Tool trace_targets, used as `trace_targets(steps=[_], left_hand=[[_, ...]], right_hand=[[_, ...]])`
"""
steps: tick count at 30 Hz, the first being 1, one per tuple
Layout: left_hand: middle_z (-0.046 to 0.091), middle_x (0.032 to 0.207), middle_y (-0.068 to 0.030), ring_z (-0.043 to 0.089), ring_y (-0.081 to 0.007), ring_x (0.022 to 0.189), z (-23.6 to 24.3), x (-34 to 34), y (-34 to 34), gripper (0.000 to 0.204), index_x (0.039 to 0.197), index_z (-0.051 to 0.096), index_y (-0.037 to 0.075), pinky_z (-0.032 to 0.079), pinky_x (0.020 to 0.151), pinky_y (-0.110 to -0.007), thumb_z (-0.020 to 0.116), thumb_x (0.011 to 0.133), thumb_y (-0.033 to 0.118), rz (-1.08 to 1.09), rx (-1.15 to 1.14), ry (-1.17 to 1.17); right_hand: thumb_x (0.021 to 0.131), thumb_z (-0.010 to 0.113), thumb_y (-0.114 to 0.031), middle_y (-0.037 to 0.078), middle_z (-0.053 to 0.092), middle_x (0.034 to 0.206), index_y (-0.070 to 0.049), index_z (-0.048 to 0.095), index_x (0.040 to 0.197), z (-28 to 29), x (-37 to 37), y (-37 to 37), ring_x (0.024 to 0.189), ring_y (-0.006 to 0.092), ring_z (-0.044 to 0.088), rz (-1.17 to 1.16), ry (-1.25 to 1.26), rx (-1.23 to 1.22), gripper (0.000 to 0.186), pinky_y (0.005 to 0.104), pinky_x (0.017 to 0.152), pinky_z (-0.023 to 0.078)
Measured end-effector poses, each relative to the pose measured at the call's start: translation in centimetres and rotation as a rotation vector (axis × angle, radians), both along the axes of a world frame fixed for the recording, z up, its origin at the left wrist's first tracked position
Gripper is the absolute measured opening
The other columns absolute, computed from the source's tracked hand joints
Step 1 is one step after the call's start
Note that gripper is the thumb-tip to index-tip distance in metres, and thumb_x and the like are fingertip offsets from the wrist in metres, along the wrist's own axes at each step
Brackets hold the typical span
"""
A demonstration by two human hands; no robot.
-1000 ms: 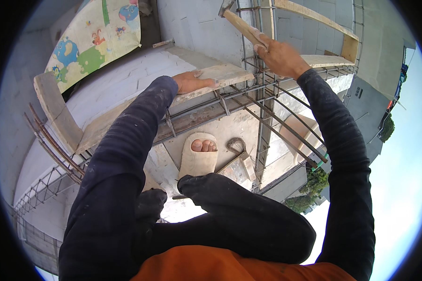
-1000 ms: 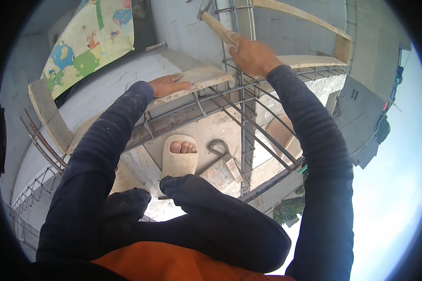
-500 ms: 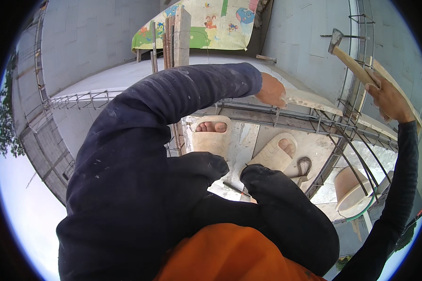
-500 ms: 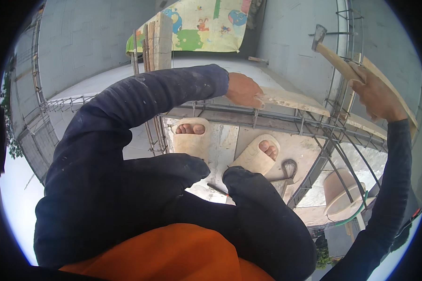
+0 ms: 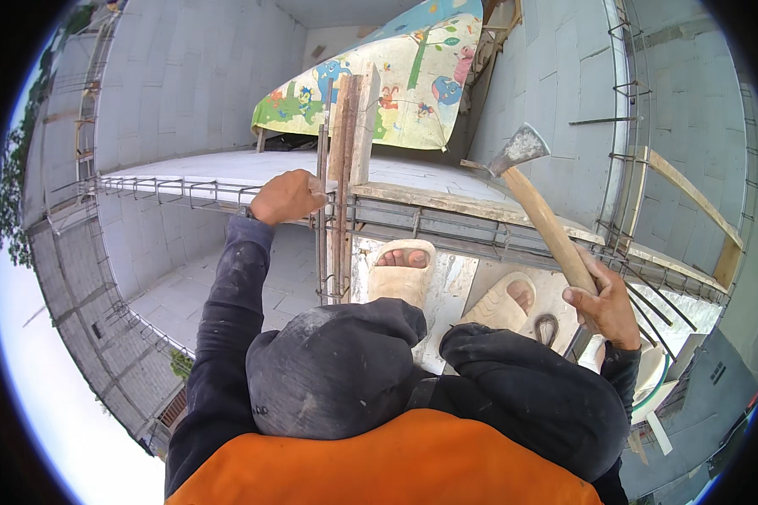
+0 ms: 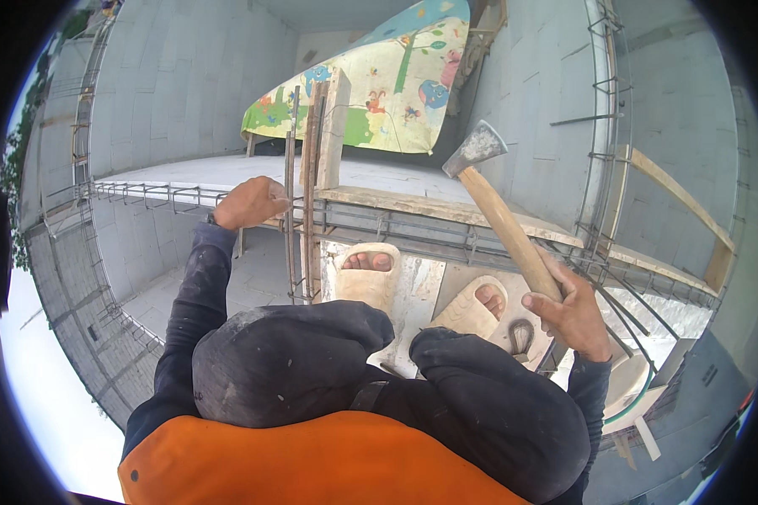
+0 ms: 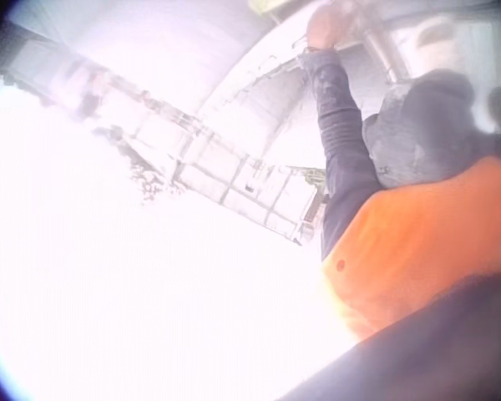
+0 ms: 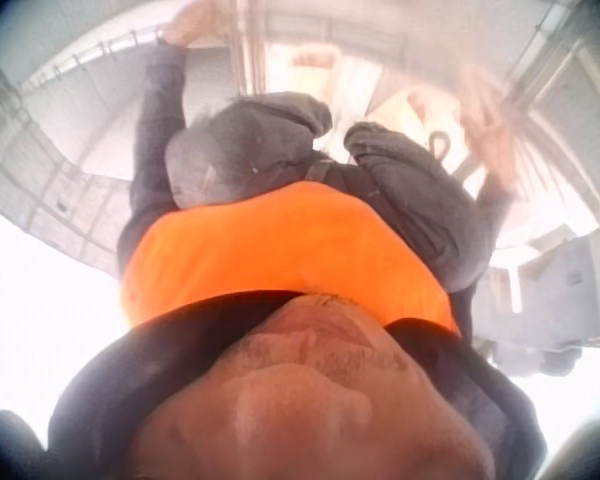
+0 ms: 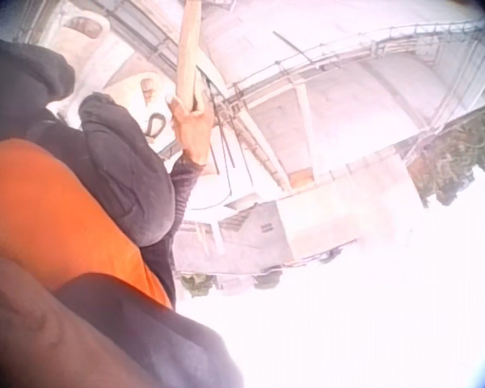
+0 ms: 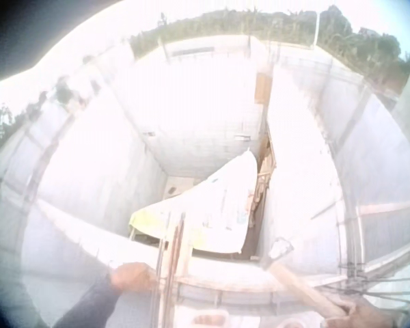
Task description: The person constructs a wooden formwork for concrete by placing a wood plank against a rebar structure and securing it with nails using a hammer.
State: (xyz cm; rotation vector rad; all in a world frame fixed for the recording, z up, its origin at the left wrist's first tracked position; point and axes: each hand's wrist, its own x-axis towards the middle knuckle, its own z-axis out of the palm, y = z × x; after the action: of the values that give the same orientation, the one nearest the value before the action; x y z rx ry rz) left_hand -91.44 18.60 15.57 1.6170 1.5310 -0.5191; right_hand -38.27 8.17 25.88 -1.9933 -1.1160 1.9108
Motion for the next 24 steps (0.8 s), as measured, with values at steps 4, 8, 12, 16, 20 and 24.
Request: trace_targets(steps=[4,8,12,16,20,24], left_hand=[[0.076,0.085,-0.0153,0.073,-0.0288,0.08,-1.9,0.0,-2.3,0.028,0.094,0.077,0.002,0.056,0.08,-0.038,0.067,0.093,0.029,0.381,0.276,-0.092],[0.079,0.099,-0.0151,0.075,-0.0247,0.09,-4.4,-1.3,0.5,0.03,0.109,0.076,0.001,0.057,0.085,-0.037,0.067,0.096,0.026,0.577,0.623,-0.216],[0.071,0.134,-0.0183,0.067,-0.0305,0.124,-6.6,0.4,10.3,0.043,0.129,0.071,0.001,0.051,0.106,-0.039,0.065,0.099,0.031,0.365,0.795,-0.26],[0.051,0.158,-0.0207,0.05,-0.0367,0.144,-11.9,3.3,19.2,0.065,0.155,0.053,0.01,0.04,0.12,-0.043,0.06,0.101,0.046,-0.084,0.83,-0.199],[0.06,0.148,-0.0224,0.057,-0.0373,0.137,-17.6,5.1,22.5,0.07,0.159,0.047,0.011,0.044,0.116,-0.043,0.062,0.1,0.047,-0.253,0.794,-0.075],[0.074,0.119,-0.0226,0.07,-0.0383,0.115,-18.2,7.8,23.1,0.057,0.143,0.063,0.008,0.052,0.103,-0.045,0.066,0.098,0.043,-0.267,0.456,0.009]], right_hand=[[0.083,0.083,-0.009,0.011,0.072,0.129,-0.007,0.052,0.156,-4.6,1.0,-8.0,0.094,0.0183,0.069,0.068,0.042,-0.024,0.08,0.0332,0.083,0.055],[0.083,0.084,-0.013,0.019,0.072,0.125,-0.011,0.053,0.155,-6.0,-0.3,-12.0,0.104,0.0325,0.072,0.374,-0.218,0.109,0.078,0.0406,0.089,0.055],[0.087,0.082,-0.022,0.024,0.071,0.114,-0.011,0.059,0.147,-7.3,0.2,-14.4,0.105,0.0445,0.07,0.398,-0.366,0.171,0.065,0.047,0.088,0.055],[0.087,0.081,-0.022,0.024,0.072,0.113,-0.011,0.06,0.145,-7.2,-1.2,-14.4,0.104,0.0445,0.07,0.312,-0.44,0.103,0.063,0.0472,0.087,0.055],[0.088,0.081,-0.023,0.024,0.072,0.113,-0.01,0.06,0.144,-7.6,-2.1,-14.2,0.103,0.0446,0.07,0.28,-0.441,0.067,0.061,0.0474,0.087,0.055],[0.089,0.08,-0.024,0.024,0.072,0.112,-0.01,0.061,0.143,-7.5,-2.1,-13.6,0.103,0.0446,0.071,0.258,-0.486,0.017,0.059,0.0476,0.086,0.055]])
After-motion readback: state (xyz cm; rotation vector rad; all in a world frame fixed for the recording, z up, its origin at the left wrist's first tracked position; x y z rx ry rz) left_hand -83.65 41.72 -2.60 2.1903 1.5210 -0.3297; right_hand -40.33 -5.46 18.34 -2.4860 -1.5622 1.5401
